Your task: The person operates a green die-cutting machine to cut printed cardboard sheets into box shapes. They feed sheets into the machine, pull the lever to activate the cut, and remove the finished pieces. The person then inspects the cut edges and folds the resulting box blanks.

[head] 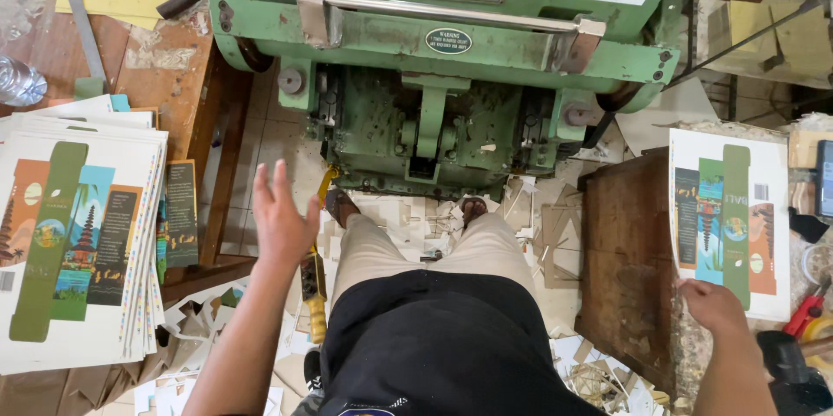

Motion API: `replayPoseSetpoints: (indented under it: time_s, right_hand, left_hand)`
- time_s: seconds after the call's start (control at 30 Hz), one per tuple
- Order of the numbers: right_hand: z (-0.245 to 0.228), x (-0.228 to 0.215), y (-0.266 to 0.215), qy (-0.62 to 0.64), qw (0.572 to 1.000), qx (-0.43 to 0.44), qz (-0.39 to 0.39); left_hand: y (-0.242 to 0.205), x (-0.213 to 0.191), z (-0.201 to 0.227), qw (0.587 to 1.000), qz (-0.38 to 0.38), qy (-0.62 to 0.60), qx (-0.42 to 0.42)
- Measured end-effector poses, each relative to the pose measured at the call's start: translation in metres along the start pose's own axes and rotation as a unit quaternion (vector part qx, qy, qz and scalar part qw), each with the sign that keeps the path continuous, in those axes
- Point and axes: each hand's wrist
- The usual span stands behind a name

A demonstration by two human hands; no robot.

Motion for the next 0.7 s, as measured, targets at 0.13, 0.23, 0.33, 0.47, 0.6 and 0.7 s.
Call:
replayPoseSetpoints:
  time_s: [0.13,0.23,0.33,0.47,0.6,0.7]
  right_hand:
    - [-0.001,0.011,-0.013,0.079,0.996,0.018,0.029]
    - [0.003,0.032,-0.022,0.045,0.951,-0.067,0.299]
    - [0.012,0.032,-0.035,0.063,0.859,-0.109,0.496]
    - [-0.028,-0.026,-0.080,-0.067,0.760,-0.253,0.594]
    - [-0.102,-0.062,-0.081,-0.013,0.630,-0.551,0.547]
    - [-0.192,-0.054,-0.098,-0.043,0.625,-0.630,0.460]
  left_hand:
    - [-0.005,-0.004,0.079,0.994,-0.095,-0.042,0.045]
    - [-0.008,-0.001,0.116,0.980,-0.082,-0.062,0.173]
    - [-0.006,-0.017,0.152,0.943,-0.035,-0.055,0.325]
    - [0.022,-0.037,0.198,0.883,0.110,-0.106,0.443]
    - [0.085,0.001,0.207,0.953,-0.113,0.058,0.274]
    - [0.080,0.027,0.182,0.936,-0.236,0.138,0.222]
Point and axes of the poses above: each hand's wrist, its own y-axis towards the middle knuckle, its own x-axis out of the palm, z = x × y, and after that the axes turned 5 degrees about -x, right-handed
